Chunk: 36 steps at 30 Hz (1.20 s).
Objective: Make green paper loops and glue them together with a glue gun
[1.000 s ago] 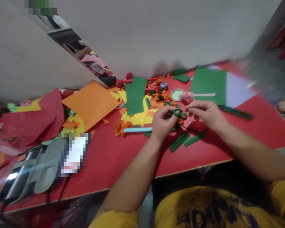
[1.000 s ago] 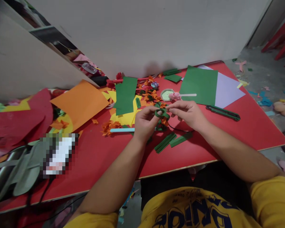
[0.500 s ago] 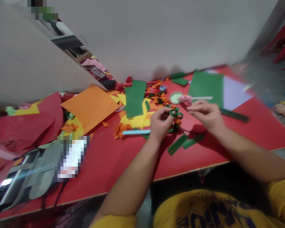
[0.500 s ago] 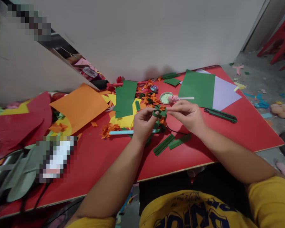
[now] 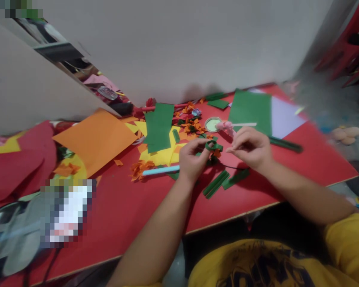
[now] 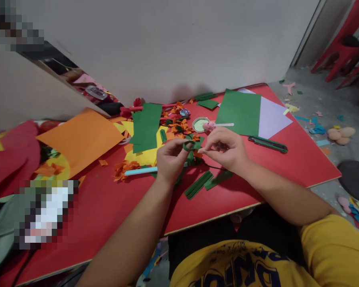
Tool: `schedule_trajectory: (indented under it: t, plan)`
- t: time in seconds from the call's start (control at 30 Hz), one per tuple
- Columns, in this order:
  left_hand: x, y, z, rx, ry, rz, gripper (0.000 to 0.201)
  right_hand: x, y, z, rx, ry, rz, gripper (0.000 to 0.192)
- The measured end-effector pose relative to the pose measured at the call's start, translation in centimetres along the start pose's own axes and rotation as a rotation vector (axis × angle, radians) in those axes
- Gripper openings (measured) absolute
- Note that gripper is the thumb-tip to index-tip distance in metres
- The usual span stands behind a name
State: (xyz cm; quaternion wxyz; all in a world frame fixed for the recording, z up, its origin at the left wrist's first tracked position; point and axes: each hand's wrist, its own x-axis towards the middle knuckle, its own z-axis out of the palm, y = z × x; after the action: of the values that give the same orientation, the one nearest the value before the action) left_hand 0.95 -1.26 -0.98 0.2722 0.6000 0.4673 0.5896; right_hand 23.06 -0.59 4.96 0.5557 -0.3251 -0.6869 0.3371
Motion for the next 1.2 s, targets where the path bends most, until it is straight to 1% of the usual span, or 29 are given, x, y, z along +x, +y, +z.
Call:
schedule_trajectory:
  t: [0.17, 0.3, 0.37, 0.4, 0.43, 0.47, 0.5, 0.57, 0.63, 0.7, 0.77, 0.83, 0.9, 0.93, 1.0, 1.1, 1.2]
  plan:
    - [0.0, 0.1, 0.0, 0.005, -0.028, -0.038, 0.026, 0.1, 0.6, 0.1, 0.057, 0.001, 0.003, 0.039]
    - [-0.1, 0.7, 0.1, -0.005, -0.045, -0.056, 0.03, 0.0, 0.9, 0.2, 0.03, -0.005, 0.063, 0.024]
    - [-0.1, 0.9, 0.2, -0.046, -0.034, -0.075, 0.035, -0.1, 1.1, 0.1, -0.014, -0.046, 0.087, 0.02]
    - [-0.1, 0.9, 0.2, -0.07, -0.026, -0.085, 0.037, 0.0, 1.2, -0.2, -0.047, -0.087, 0.102, 0.018]
    - [0.0, 0.9, 0.3, -0.093, -0.019, -0.093, 0.039, 0.0, 1.2, -0.5, -0.087, -0.153, 0.119, 0.017]
    - [0.0, 1.0, 0.3, -0.113, -0.012, -0.098, 0.04, 0.2, 1.3, -0.9, -0.13, -0.25, 0.135, 0.015]
    - [0.1, 1.0, 0.4, -0.131, -0.005, -0.1, 0.041, 0.3, 1.2, -1.4, -0.175, -0.376, 0.148, 0.013]
    - [0.3, 1.0, 0.6, -0.166, 0.011, -0.095, 0.043, 0.7, 1.0, -2.4, -0.279, -0.676, 0.157, 0.009]
    - [0.4, 1.0, 0.7, -0.199, 0.031, -0.086, 0.047, 1.0, 0.6, -3.0, -0.421, -0.937, 0.18, 0.013]
    - [0.5, 1.0, 0.8, -0.216, 0.033, -0.074, 0.049, 1.0, 0.1, -3.0, -0.589, -1.097, 0.274, 0.02]
    - [0.4, 0.9, 0.7, -0.213, 0.014, -0.055, 0.047, 0.7, -0.4, -2.6, -0.724, -1.17, 0.369, 0.024]
    - [0.4, 0.8, 0.7, -0.186, -0.005, -0.038, 0.044, 0.4, -0.7, -2.1, -0.784, -1.207, 0.391, 0.021]
    - [0.4, 0.7, 0.6, -0.143, -0.012, -0.038, 0.042, 0.3, -0.7, -2.0, -0.75, -1.233, 0.356, 0.012]
    - [0.4, 0.6, 0.5, -0.124, -0.008, -0.042, 0.043, 0.4, -0.6, -2.0, -0.69, -1.241, 0.328, 0.01]
    - [0.5, 0.4, 0.5, -0.109, 0.016, -0.05, 0.046, 0.6, -0.3, -2.4, -0.496, -1.231, 0.272, 0.012]
    - [0.7, 0.2, 0.5, -0.143, 0.036, -0.061, 0.049, 1.0, 0.4, -2.9, -0.172, -1.114, 0.246, 0.014]
    - [0.8, 0.1, 0.5, -0.179, 0.006, -0.07, 0.047, 0.9, 1.1, -2.8, 0.089, -0.895, 0.252, 0.021]
